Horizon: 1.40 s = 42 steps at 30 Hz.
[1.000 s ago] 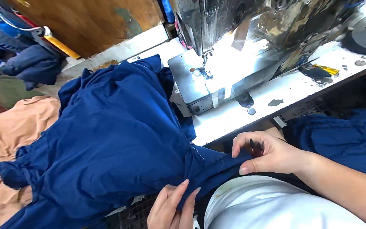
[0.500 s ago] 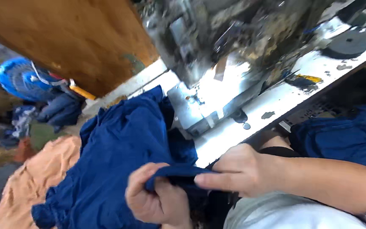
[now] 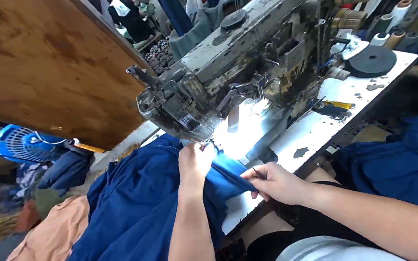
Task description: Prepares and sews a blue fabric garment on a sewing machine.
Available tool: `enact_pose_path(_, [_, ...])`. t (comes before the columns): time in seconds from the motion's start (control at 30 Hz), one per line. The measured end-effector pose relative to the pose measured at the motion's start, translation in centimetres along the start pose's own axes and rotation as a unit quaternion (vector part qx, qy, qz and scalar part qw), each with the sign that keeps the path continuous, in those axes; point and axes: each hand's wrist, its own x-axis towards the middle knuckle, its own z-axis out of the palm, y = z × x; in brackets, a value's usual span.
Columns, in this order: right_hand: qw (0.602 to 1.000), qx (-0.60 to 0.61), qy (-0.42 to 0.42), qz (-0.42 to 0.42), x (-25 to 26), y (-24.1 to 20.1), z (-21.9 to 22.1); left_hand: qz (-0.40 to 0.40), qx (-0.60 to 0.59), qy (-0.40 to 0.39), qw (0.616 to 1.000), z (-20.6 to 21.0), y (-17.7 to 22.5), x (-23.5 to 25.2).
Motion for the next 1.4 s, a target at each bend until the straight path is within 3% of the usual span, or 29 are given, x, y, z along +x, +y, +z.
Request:
enact_pose_path(0.1, [0.999, -0.025, 0.030, -0.024, 1.7, -0.1, -0.3, 0.043, 0.006, 0.036, 0.998, 1.5, -0.6, 2.3])
enact_pose_path(0.27, [0.998, -0.025, 0.023, -0.053, 0.5, 1.0, 1.2, 0.081, -0.013, -0.042, 0.996, 0.7, -1.8, 3.2])
enact_pose_path(0.4, [0.998, 0.008, 0.034, -0.060, 1.1, 1.6, 1.6, 0.116, -0.058, -0.001, 0.992, 1.1, -2.5, 3.2])
enact_pose_path(0.57, [0.993, 0.015, 0.064, -0.096, 3.7, 1.8, 1.7, 0.031, -0.153, -0.032, 0.987, 1.4, -3.5, 4.3])
enact_pose_path(0.67, [0.993, 0.015, 0.071, -0.093, 4.3, 1.3, 1.7, 0.019, -0.084, -0.038, 0.996, -0.1, -2.7, 4.2])
enact_pose_path(0.73, [0.993, 0.013, 0.075, -0.092, 4.4, 1.3, 1.6, 0.038, -0.014, 0.014, 0.999, -1.7, -1.4, 2.2])
enact_pose_path(0.83, [0.992, 0.010, 0.078, -0.095, 4.6, 1.3, 1.6, 0.017, -0.016, 0.074, 0.997, -2.6, 1.3, -3.1])
enact_pose_path(0.93, [0.992, 0.029, 0.076, -0.097, 4.6, 1.3, 1.5, -0.014, -0.049, 0.109, 0.993, -0.1, 2.2, -5.9])
enact_pose_path(1.0, [0.993, 0.059, 0.063, -0.075, 4.6, 1.0, 1.4, -0.027, -0.149, 0.150, 0.977, 1.0, 1.5, -5.7])
enact_pose_path(1.03, [0.994, 0.082, 0.052, -0.054, 4.6, 0.7, 1.2, -0.040, -0.253, 0.153, 0.954, 0.9, 1.3, -5.6])
enact_pose_path(1.07, [0.995, 0.094, 0.034, -0.029, 4.6, 0.2, 0.9, -0.061, -0.399, 0.145, 0.903, 0.5, 1.4, -5.5])
enact_pose_path(1.13, [0.998, 0.065, -0.002, -0.010, 4.6, -1.0, 0.2, -0.115, -0.680, 0.125, 0.714, -1.4, 2.2, -5.7])
enact_pose_path(1.17, [0.999, -0.002, 0.000, -0.033, 4.6, -1.6, 0.0, -0.128, -0.750, 0.118, 0.638, -2.4, 2.6, -5.8])
enact_pose_path(1.2, [0.992, -0.099, 0.022, -0.080, 4.5, -2.0, 0.1, -0.120, -0.781, 0.112, 0.603, -3.3, 3.0, -5.9])
enact_pose_path(1.23, [0.971, -0.189, 0.049, -0.140, 4.3, -2.3, 0.3, -0.082, -0.769, 0.102, 0.626, -3.7, 3.1, -6.0])
enact_pose_path(1.27, [0.948, -0.252, 0.048, -0.189, 4.0, -2.7, 0.5, -0.018, -0.703, 0.090, 0.705, -3.8, 2.7, -6.1])
enact_pose_path(1.33, [0.931, -0.268, -0.030, -0.247, 2.3, -3.9, 0.8, 0.153, -0.370, 0.050, 0.915, -4.1, 1.2, -6.1])
enact_pose_path(1.37, [0.922, -0.258, -0.063, -0.283, 1.6, -3.9, 1.0, 0.227, -0.193, 0.000, 0.955, -4.7, 0.9, -6.0])
enact_pose_path(1.4, [0.918, -0.249, -0.083, -0.299, 1.2, -3.6, 1.0, 0.289, -0.073, -0.066, 0.952, -5.1, 1.1, -5.8])
